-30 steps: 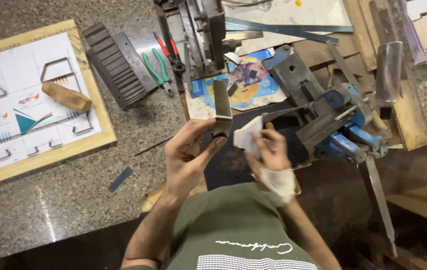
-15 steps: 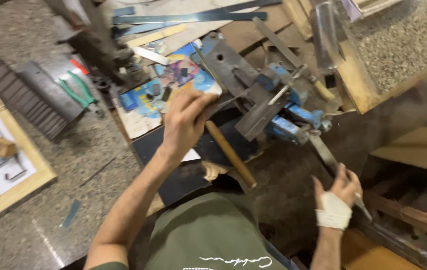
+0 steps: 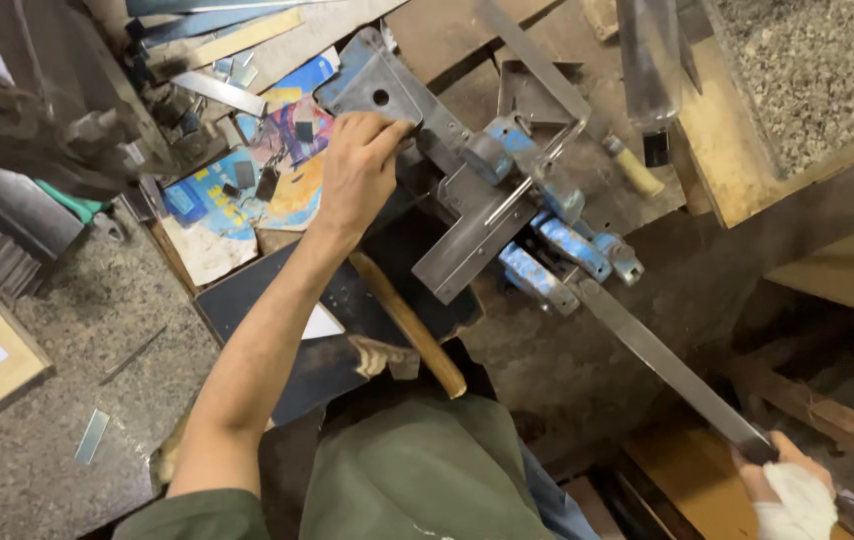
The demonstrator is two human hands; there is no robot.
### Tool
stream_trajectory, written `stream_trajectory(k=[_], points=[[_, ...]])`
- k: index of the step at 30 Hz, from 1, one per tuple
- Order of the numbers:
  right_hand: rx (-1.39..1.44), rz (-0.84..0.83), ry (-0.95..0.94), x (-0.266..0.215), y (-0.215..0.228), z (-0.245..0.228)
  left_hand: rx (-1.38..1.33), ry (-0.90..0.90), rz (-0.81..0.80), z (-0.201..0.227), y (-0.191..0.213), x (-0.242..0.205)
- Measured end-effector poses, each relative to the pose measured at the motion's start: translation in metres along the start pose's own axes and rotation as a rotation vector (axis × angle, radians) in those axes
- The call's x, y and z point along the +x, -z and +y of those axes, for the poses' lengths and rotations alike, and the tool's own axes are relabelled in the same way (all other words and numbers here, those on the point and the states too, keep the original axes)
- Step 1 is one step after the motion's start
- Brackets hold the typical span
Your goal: The person repeatedly places small metal pieces into a vise, secures them, and hammers them to shape. They frequently remove the pieces to check fit and alignment, then reinsert them for further hammering. The process continues with repeated adjustments and hammering until the pieces appear properly formed.
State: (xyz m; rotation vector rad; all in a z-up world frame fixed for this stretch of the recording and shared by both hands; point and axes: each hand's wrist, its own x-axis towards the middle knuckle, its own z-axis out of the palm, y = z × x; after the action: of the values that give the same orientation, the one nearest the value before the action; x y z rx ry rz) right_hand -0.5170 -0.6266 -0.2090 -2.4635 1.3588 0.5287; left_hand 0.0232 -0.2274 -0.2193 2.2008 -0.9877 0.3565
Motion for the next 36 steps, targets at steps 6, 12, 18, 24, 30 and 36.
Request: stream_trajectory(k=[6, 12, 18, 24, 30, 36], points=[[0.045, -0.027, -0.018, 0.011, -0.026, 0.003, 0.037, -0.006, -0.009, 0.001, 0.001, -0.001], [-0.069, -0.04, -0.014, 0.022, -0.06, 0.007, 0.066, 0.007, -0.036, 0.001, -0.004, -0.003], [-0.139, -0.07, -0.001, 0.033, -0.045, 0.042, 0.052, 0.02, -0.018, -0.002, -0.01, -0.004], [0.137, 0.084, 0.221, 0.006, -0.067, 0.041, 0.038, 0.017, -0.011, -0.007, -0.012, -0.008], [0.027, 0.03, 0.031, 0.024, -0.062, 0.036, 0.049, -0.014, -0.01, -0.015, -0.017, -0.014], [0.095, 0.021, 0.074, 0.022, -0.051, 0.024, 0.064, -0.104, -0.055, -0.03, -0.015, -0.005]])
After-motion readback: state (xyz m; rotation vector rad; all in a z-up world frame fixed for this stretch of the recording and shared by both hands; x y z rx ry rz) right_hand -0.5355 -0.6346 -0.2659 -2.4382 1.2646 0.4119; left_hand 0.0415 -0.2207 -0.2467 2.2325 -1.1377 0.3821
